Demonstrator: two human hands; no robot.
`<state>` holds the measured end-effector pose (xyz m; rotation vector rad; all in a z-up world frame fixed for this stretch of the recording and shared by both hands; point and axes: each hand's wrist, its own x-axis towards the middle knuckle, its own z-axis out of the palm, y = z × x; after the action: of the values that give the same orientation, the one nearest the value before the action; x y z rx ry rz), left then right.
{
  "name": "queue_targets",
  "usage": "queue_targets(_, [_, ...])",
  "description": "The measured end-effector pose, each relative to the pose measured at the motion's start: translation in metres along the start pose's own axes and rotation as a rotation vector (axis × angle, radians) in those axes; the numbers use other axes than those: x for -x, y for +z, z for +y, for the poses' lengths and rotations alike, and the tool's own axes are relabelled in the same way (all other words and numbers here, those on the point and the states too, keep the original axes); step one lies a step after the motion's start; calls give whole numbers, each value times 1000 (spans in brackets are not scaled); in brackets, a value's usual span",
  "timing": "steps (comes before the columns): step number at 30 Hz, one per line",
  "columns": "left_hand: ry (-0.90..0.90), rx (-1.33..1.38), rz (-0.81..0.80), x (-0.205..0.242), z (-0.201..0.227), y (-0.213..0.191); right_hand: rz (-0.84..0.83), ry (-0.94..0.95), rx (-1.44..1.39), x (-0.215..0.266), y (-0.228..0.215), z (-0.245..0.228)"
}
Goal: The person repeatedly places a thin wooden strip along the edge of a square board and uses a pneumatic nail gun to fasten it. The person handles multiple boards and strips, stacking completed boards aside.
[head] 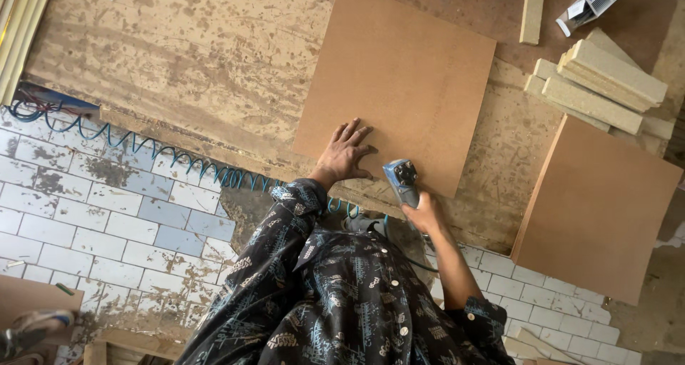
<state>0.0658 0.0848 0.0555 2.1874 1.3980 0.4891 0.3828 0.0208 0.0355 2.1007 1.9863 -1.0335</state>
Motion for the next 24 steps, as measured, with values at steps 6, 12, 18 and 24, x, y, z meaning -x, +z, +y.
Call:
queue_targets(6, [8, -12, -11, -1, -2, -3, 37, 1, -64, 6, -12, 11])
queue_targets(12, [-16, -39, -64, -1, 3, -2, 66, 80, -154, 8, -16, 30])
queue_targets(18, [-45, -87, -37, 5, 12, 0, 384, 169, 61, -2, -54, 88])
queue_targets(24, [-113, 12, 94, 63, 37, 29, 499, 323, 257, -34, -110, 131])
